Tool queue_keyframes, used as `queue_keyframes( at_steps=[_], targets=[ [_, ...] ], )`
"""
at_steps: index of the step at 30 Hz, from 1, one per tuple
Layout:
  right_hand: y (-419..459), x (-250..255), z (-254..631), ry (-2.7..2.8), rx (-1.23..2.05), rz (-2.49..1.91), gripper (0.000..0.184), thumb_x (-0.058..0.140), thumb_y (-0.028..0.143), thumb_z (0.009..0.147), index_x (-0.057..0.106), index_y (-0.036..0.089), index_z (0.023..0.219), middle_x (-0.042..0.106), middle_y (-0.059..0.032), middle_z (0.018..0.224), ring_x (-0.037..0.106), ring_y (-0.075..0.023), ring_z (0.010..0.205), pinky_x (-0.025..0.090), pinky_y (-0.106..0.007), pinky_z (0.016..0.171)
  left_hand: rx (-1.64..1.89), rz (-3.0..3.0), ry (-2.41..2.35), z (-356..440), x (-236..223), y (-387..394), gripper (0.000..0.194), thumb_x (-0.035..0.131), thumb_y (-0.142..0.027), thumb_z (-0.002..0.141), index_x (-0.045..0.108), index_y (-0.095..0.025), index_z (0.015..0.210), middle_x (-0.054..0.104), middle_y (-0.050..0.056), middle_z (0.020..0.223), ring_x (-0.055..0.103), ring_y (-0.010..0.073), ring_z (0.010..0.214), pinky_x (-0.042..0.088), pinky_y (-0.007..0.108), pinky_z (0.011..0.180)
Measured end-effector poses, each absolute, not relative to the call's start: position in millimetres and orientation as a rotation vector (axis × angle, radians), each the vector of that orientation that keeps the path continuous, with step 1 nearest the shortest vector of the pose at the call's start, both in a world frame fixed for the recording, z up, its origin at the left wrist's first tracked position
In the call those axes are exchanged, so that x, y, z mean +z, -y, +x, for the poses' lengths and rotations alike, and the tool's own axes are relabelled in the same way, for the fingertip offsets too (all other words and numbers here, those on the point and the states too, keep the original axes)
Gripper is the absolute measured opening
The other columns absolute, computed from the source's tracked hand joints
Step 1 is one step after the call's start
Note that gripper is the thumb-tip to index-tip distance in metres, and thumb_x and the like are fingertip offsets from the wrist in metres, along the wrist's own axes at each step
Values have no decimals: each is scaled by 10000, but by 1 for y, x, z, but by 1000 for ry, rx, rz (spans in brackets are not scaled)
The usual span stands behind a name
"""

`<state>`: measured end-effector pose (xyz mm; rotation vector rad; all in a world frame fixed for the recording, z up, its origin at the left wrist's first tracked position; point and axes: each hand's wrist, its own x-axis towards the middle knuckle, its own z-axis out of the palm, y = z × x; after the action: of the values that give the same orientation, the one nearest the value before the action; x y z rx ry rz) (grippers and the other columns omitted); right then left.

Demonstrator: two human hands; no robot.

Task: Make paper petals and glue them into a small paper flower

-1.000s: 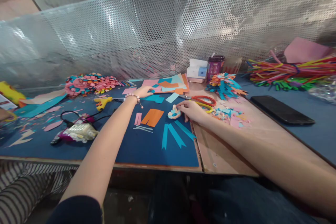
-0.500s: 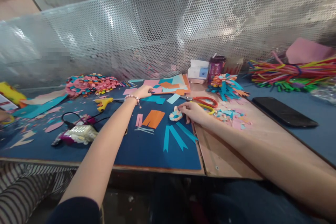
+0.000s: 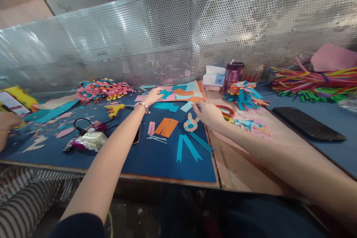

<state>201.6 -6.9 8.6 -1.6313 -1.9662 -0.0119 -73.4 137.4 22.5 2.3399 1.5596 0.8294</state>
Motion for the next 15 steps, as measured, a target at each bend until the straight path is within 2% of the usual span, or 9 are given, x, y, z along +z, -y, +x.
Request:
queue_keyframes(
  at_steps=[2,5,9,12,15],
  targets=[
    [-9,13,195,1985,-115,-1543,338,422,410,935,643,163,1000,667,-144,959,642,-246,832,450,-299,679,899,2146,-1360,-61,22,-124,390,526,-211,839,513,-106,1215,657,99,1097,651,180,956,520,298,854],
    [-37,13,181,2060,-13,-1248,293,522,292,900,607,142,1136,607,-154,1141,601,-235,993,464,-309,809,904,1975,-1042,-42,19,-100,333,518,-214,864,485,-137,1186,628,110,1164,641,176,1007,525,320,881],
    [-56,5,164,2030,280,-1072,418,612,213,833,557,131,1240,631,-128,1120,620,-185,910,472,-307,839,960,1839,-891,-29,10,-70,391,562,-217,848,430,-148,1209,614,130,1173,643,187,1008,527,361,893],
    [-51,-2,160,2017,346,-1015,293,568,172,849,630,153,1135,682,-82,1022,625,-170,894,471,-294,839,943,1860,-877,-28,0,-58,412,557,-229,853,423,-172,1238,593,119,1213,609,186,1078,517,349,907],
    [-42,-9,164,1970,392,-1024,188,551,172,853,681,156,989,703,-61,936,636,-157,843,481,-279,815,852,1912,-931,-28,-6,-54,407,576,-219,831,475,-174,1223,605,107,1181,610,180,1053,519,329,882]
  ],
)
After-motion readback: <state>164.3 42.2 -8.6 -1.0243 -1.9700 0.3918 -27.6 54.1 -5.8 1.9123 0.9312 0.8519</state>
